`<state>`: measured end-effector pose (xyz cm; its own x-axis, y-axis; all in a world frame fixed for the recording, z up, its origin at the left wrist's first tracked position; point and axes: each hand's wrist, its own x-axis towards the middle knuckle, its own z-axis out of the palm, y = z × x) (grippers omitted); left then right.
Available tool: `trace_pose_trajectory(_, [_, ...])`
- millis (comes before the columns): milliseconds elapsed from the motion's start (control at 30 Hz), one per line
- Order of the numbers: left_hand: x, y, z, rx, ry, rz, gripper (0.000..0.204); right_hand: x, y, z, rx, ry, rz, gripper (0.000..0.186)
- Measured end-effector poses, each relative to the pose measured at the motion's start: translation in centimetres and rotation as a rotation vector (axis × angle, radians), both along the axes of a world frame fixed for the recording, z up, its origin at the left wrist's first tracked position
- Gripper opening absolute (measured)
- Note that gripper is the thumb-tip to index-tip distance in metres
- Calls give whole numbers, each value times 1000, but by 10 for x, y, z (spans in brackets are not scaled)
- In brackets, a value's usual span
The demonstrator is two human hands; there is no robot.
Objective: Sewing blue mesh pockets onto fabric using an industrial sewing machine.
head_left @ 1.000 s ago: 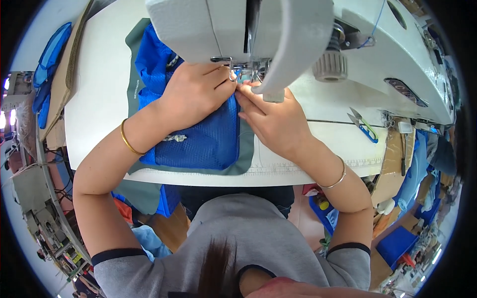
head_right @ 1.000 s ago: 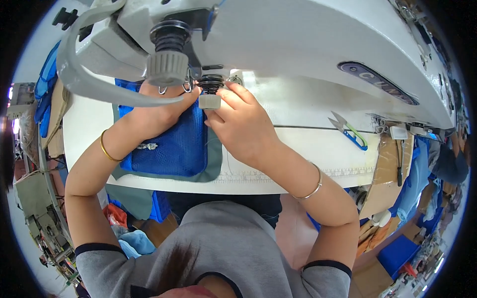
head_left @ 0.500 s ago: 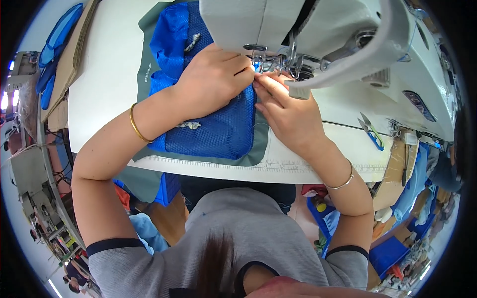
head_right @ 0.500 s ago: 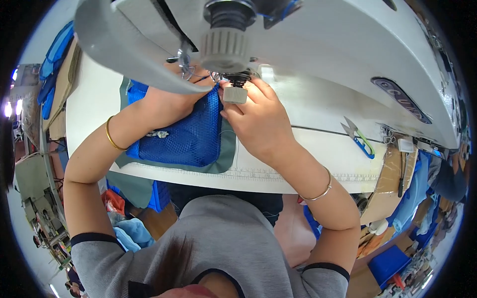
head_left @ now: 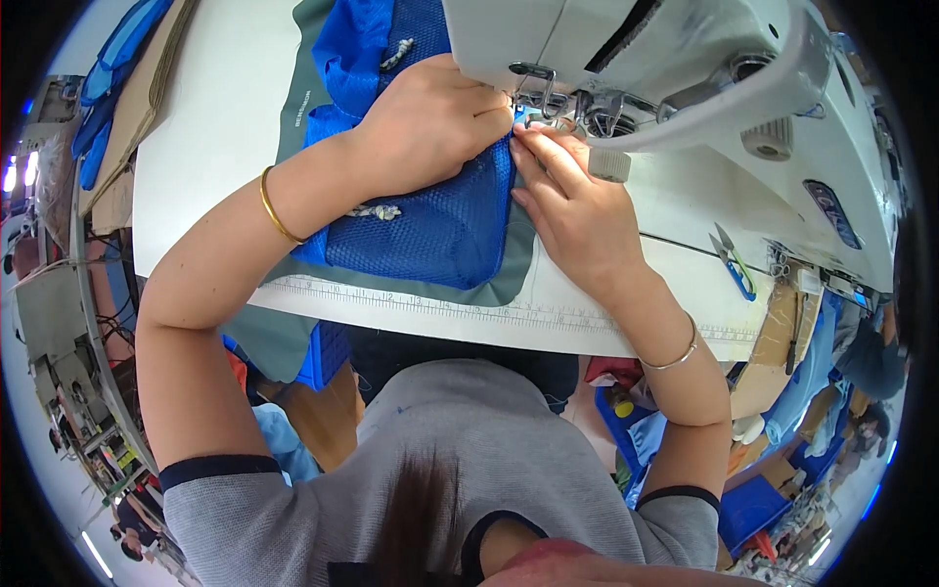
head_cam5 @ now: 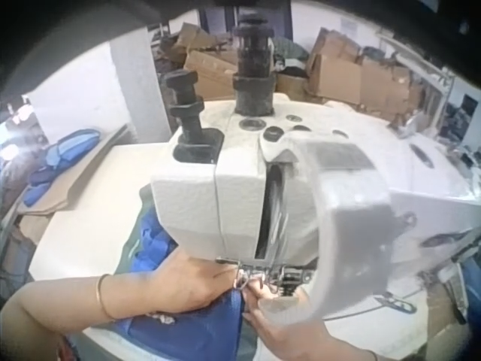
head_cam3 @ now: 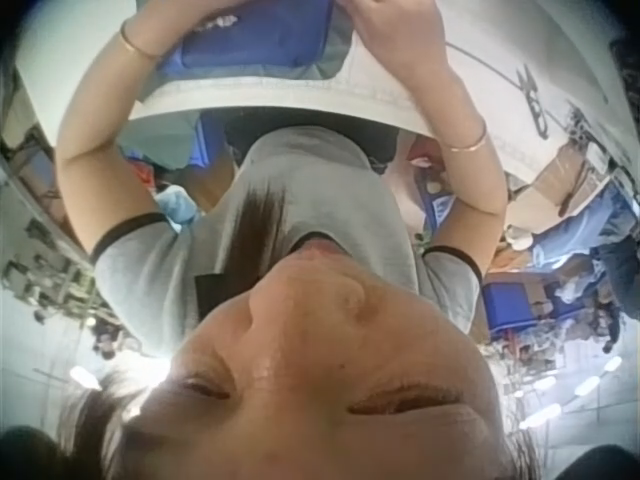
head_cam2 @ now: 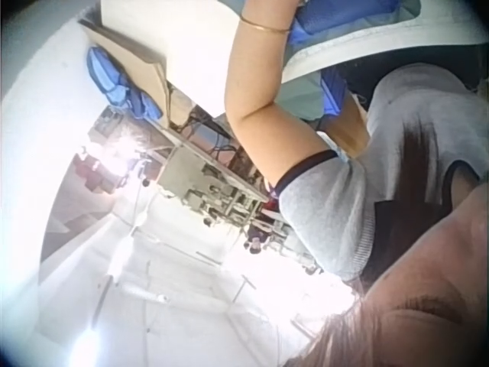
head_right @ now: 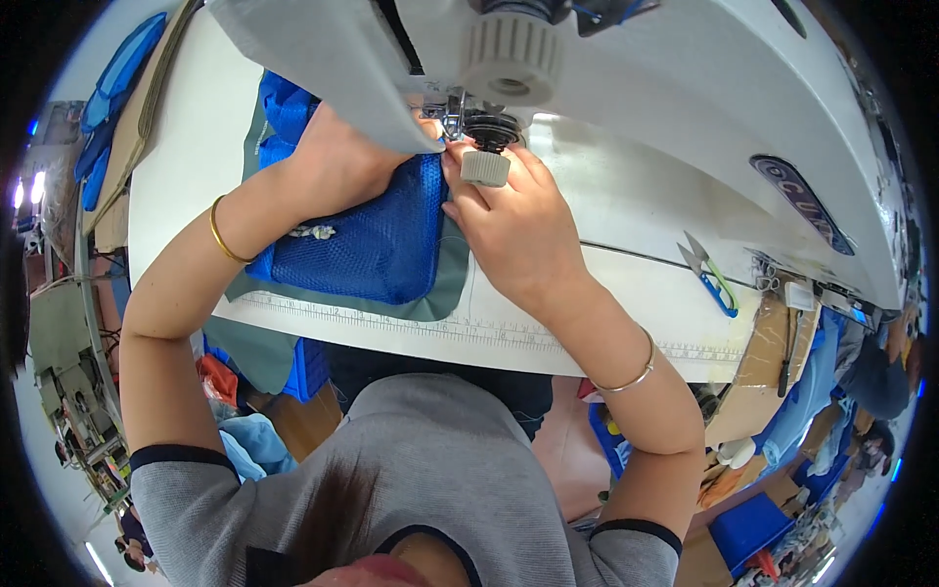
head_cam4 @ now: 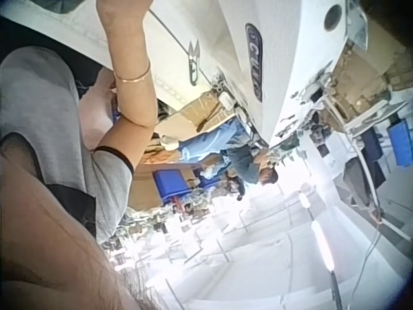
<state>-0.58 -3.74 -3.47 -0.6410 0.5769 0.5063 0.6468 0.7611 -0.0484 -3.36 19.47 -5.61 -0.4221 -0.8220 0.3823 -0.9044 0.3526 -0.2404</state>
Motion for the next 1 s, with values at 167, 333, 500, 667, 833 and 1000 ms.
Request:
trace_pose_trajectory(167, [1,-1,5,-25,-32,28,23,3,0,-3,-56,-7,15,47])
trace_pose_trajectory(333, [-6,-12,49,64,-383,88,15,26,-11,25,-229,-89,189,51])
trace_pose_trajectory(500, [-24,-22,80,173,-918,143,23,47,-40,27,-225,-146,272,49])
trace_pose_trajectory(667, [-4,-24,65,-47,-652,127,24,29,14,52,193,-178,280,34])
trace_pose_trajectory(833, [12,-3,34,141,-527,94,25,3,56,63,243,-53,128,23])
trace_pose_trajectory(1000, [23,-8,10,231,-470,92,17,2,58,79,537,58,78,14])
